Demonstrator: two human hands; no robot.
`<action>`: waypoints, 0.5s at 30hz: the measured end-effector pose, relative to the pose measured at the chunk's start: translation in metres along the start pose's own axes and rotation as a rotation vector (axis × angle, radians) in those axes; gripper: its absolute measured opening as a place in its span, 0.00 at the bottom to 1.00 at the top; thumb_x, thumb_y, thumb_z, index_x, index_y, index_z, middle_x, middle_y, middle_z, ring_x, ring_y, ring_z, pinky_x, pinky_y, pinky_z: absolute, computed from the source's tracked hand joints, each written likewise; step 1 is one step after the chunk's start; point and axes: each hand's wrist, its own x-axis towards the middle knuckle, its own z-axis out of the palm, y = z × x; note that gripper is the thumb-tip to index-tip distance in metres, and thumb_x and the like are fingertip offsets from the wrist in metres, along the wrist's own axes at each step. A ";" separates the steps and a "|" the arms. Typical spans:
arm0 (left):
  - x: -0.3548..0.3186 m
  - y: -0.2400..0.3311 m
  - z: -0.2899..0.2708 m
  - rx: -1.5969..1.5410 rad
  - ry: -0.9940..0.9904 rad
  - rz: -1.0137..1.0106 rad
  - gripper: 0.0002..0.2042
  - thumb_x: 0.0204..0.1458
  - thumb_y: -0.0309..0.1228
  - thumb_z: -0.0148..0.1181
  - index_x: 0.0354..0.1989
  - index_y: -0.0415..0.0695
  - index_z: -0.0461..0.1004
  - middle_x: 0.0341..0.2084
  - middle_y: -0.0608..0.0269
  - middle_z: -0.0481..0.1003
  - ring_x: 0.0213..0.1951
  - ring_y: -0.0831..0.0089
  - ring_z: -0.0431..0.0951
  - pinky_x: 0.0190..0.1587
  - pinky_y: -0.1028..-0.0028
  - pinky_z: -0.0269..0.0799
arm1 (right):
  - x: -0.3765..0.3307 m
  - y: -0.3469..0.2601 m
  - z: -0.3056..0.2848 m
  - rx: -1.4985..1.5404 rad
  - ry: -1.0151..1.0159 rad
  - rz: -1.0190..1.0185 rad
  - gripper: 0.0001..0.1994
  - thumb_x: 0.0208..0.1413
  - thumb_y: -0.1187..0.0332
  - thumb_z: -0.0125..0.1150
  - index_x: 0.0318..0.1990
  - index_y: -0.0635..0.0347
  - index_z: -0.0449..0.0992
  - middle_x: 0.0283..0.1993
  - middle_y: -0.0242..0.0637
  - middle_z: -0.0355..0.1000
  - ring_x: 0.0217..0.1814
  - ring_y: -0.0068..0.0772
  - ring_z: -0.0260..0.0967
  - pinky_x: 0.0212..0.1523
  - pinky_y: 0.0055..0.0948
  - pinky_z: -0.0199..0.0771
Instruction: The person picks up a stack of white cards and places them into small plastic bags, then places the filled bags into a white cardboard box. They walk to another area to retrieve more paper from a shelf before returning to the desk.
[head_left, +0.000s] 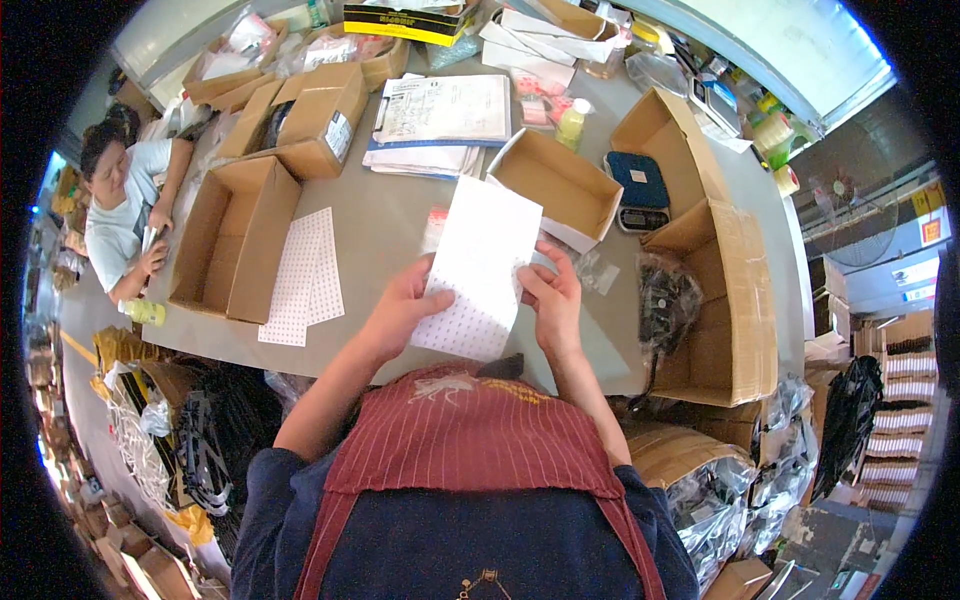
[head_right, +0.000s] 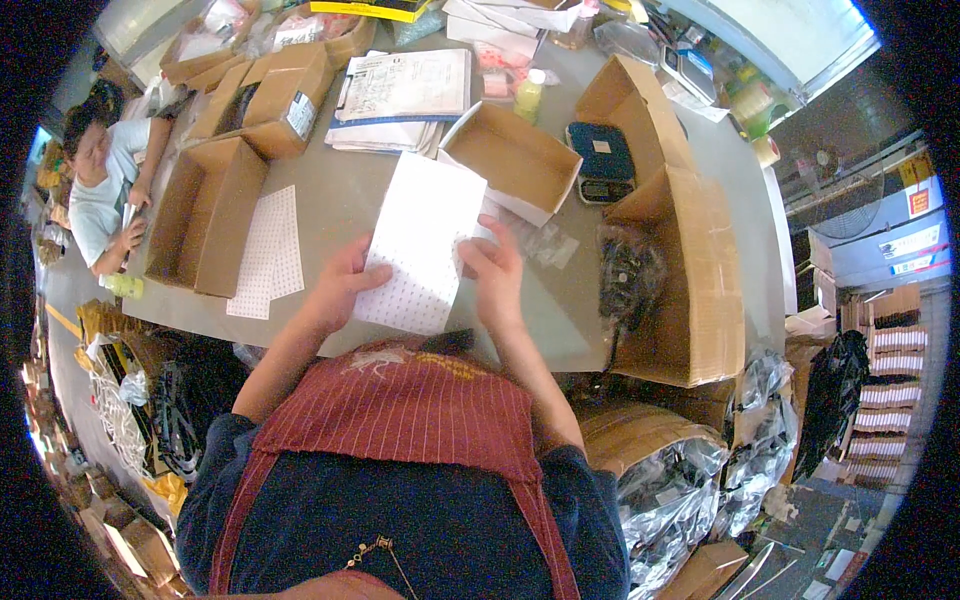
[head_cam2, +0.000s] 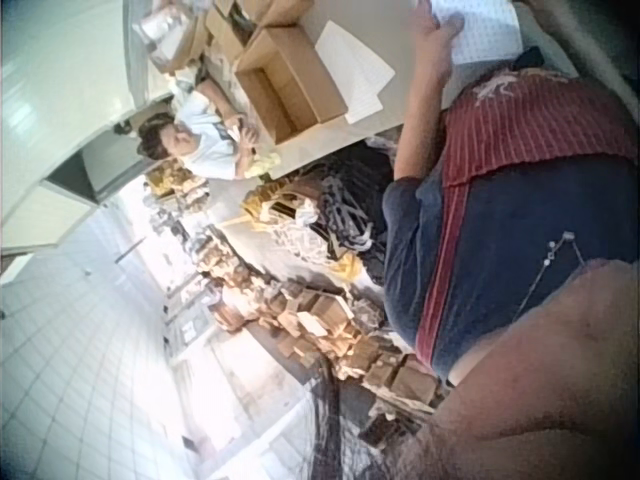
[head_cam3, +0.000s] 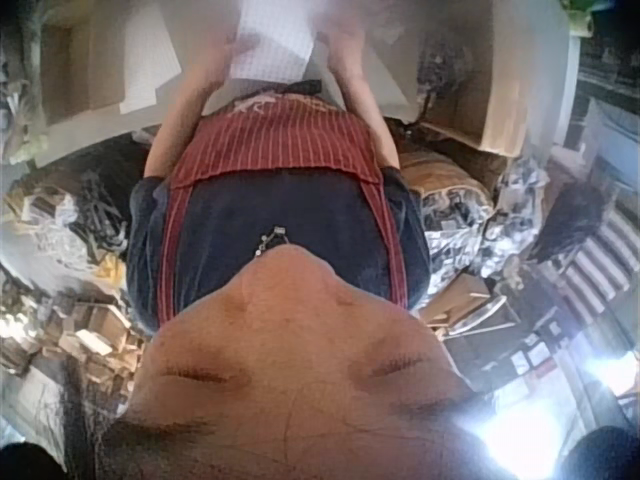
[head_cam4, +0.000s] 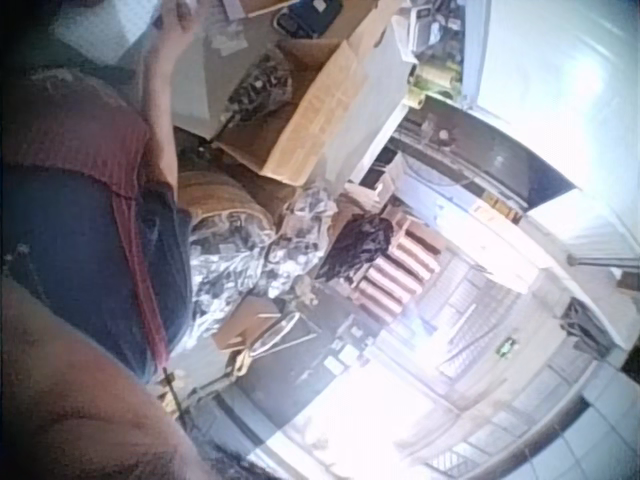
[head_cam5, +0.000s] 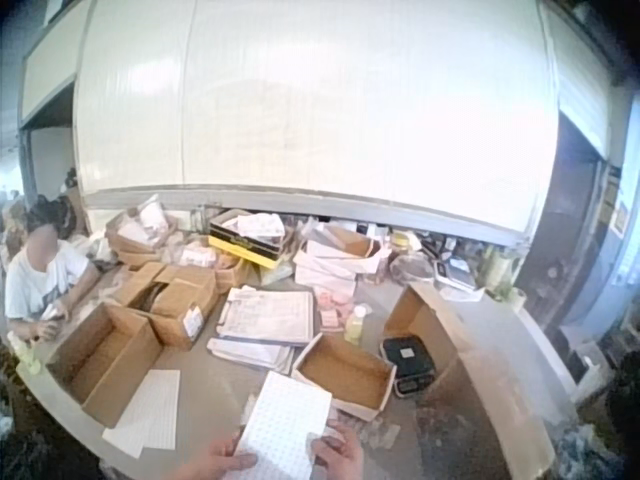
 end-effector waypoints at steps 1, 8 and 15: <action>-0.001 -0.001 0.000 0.001 -0.075 0.017 0.26 0.57 0.22 0.56 0.66 0.36 0.61 0.50 0.56 0.75 0.51 0.70 0.75 0.55 0.70 0.71 | 0.000 0.002 -0.003 0.000 0.001 -0.002 0.25 0.58 0.77 0.59 0.63 0.58 0.63 0.43 0.35 0.76 0.42 0.23 0.72 0.43 0.25 0.73; 0.002 -0.019 -0.012 0.594 -0.019 0.229 0.27 0.55 0.21 0.54 0.66 0.39 0.62 0.52 0.53 0.75 0.53 0.69 0.74 0.56 0.70 0.69 | -0.007 -0.030 0.010 -1.053 -0.229 -0.711 0.44 0.49 0.67 0.70 0.71 0.66 0.50 0.71 0.57 0.52 0.75 0.57 0.47 0.73 0.46 0.50; 0.018 -0.004 -0.003 0.638 -0.263 0.255 0.24 0.59 0.25 0.57 0.64 0.37 0.66 0.53 0.59 0.76 0.56 0.74 0.71 0.60 0.70 0.66 | -0.007 -0.026 0.020 -0.990 -0.488 -0.364 0.45 0.49 0.70 0.70 0.72 0.59 0.48 0.66 0.57 0.62 0.64 0.57 0.66 0.61 0.41 0.69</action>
